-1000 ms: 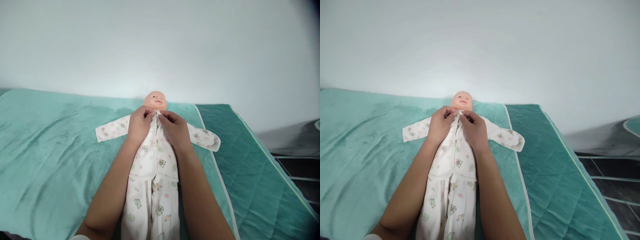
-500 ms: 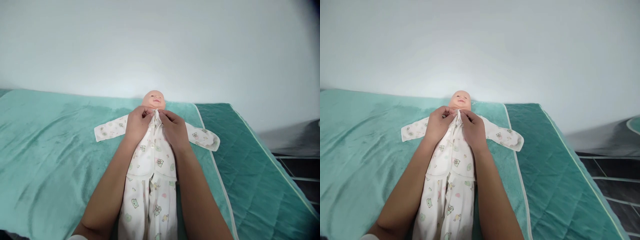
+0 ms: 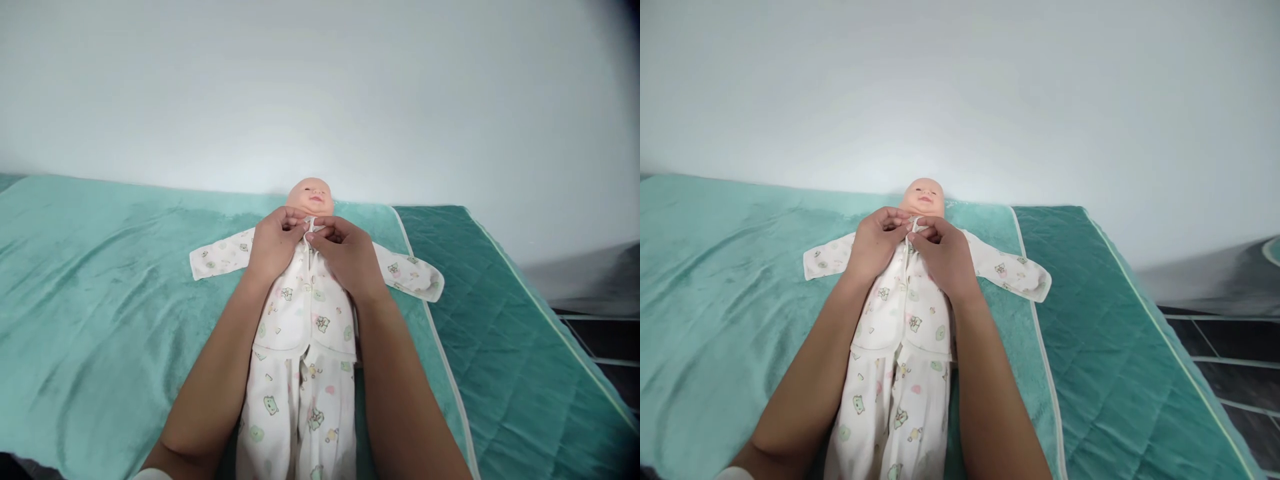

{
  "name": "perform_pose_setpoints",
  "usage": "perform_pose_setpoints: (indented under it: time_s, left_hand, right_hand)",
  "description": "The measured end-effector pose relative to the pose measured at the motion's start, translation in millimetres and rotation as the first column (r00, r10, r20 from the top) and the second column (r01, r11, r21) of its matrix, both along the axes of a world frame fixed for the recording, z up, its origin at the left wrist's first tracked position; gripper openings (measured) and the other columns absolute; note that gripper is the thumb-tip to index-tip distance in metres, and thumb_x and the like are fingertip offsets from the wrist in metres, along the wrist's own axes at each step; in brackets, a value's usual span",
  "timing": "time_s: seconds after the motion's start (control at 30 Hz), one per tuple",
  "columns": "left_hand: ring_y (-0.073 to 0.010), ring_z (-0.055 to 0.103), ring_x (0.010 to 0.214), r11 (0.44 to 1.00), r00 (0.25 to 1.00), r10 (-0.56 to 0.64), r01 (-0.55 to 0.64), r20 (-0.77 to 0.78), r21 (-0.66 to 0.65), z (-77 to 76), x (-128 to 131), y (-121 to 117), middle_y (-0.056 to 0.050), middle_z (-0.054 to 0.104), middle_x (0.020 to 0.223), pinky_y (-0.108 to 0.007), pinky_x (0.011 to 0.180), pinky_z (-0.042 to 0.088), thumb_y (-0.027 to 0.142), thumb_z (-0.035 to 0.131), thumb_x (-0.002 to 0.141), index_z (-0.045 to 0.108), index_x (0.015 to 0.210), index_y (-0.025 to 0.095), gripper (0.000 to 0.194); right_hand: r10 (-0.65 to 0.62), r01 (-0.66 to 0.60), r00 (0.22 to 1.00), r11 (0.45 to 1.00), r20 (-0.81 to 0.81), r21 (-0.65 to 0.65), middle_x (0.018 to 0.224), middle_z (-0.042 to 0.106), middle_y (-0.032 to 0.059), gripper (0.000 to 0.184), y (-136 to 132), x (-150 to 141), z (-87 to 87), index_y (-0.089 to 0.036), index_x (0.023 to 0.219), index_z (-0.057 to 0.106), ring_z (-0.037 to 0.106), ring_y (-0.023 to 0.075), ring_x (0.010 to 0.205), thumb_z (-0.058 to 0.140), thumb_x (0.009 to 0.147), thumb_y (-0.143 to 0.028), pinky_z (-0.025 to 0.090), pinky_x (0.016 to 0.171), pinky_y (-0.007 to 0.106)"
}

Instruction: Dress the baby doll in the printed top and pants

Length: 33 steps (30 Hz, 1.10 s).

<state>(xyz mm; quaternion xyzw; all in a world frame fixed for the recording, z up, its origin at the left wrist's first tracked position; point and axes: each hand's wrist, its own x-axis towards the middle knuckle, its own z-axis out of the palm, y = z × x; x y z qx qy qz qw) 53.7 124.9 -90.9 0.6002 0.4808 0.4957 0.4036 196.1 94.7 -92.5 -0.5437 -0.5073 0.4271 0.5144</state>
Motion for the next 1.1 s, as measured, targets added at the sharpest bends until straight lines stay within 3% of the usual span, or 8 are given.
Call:
perform_pose_setpoints:
  time_s: [0.23, 0.4, 0.53, 0.9, 1.1]
  left_hand:
    - [-0.0152, 0.067, 0.080, 0.995, 0.995, -0.064, 0.069, 0.073, -0.072, 2.0, -1.3, -1.8, -0.002, 0.071, 0.083, -0.030, 0.078, 0.051, 0.020, 0.067, 0.085, 0.069, 0.095, 0.020, 0.010]
    - [-0.0164, 0.067, 0.081, 0.988, 0.992, -0.104, 0.112, 0.076, -0.106, 5.9, -0.6, -5.5, -0.003, 0.072, 0.086, -0.029, 0.076, 0.050, 0.035, 0.075, 0.083, 0.070, 0.100, 0.018, 0.024]
    - [-0.0162, 0.068, 0.083, 0.983, 0.987, -0.108, 0.123, 0.116, -0.137, 5.9, 0.0, -5.5, -0.004, 0.072, 0.090, -0.028, 0.075, 0.050, 0.030, 0.076, 0.080, 0.070, 0.100, 0.017, 0.024]
    - [-0.0115, 0.063, 0.074, 0.981, 0.972, -0.108, 0.139, 0.210, -0.137, 1.0, -3.7, -1.5, -0.001, 0.068, 0.082, -0.025, 0.071, 0.047, 0.019, 0.069, 0.083, 0.068, 0.093, 0.019, 0.010]
    - [-0.0112, 0.062, 0.075, 0.977, 0.973, -0.102, 0.137, 0.205, -0.162, 6.6, -4.3, -4.2, -0.001, 0.068, 0.083, -0.025, 0.072, 0.047, 0.016, 0.071, 0.081, 0.068, 0.093, 0.018, 0.013]
  right_hand:
    - [0.039, -0.040, 0.998, 0.999, 0.042, 0.011, 0.075, 0.064, -0.0025, 0.029, -0.3, 1.6, -2.4, -0.022, 0.100, 0.065, 0.048, 0.0107, 0.055, 0.074, 0.075, -0.034, 0.031, 0.042, 0.023]
    - [0.031, -0.034, 0.992, 0.999, 0.120, 0.022, 0.076, 0.065, -0.0021, 0.026, -1.5, 1.3, 1.1, -0.022, 0.101, 0.065, 0.053, 0.0127, 0.061, 0.070, 0.077, -0.031, 0.038, 0.050, 0.024]
    - [0.038, -0.044, 0.982, 0.999, 0.184, 0.028, 0.077, 0.065, -0.0028, 0.026, -1.7, 1.2, 2.7, -0.022, 0.103, 0.064, 0.057, 0.0138, 0.067, 0.068, 0.078, -0.027, 0.042, 0.058, 0.025]
    - [0.026, -0.027, 0.992, 1.000, 0.122, 0.005, 0.080, 0.068, -0.0017, 0.031, -3.5, 0.5, 1.1, -0.022, 0.105, 0.065, 0.055, 0.0125, 0.064, 0.073, 0.078, -0.034, 0.040, 0.054, 0.024]
    - [-0.029, 0.028, 0.999, 0.998, 0.017, 0.060, 0.079, 0.067, -0.0008, 0.020, 0.6, 3.3, -2.6, -0.019, 0.094, 0.069, 0.054, 0.0116, 0.066, 0.066, 0.084, -0.036, 0.041, 0.061, 0.025]
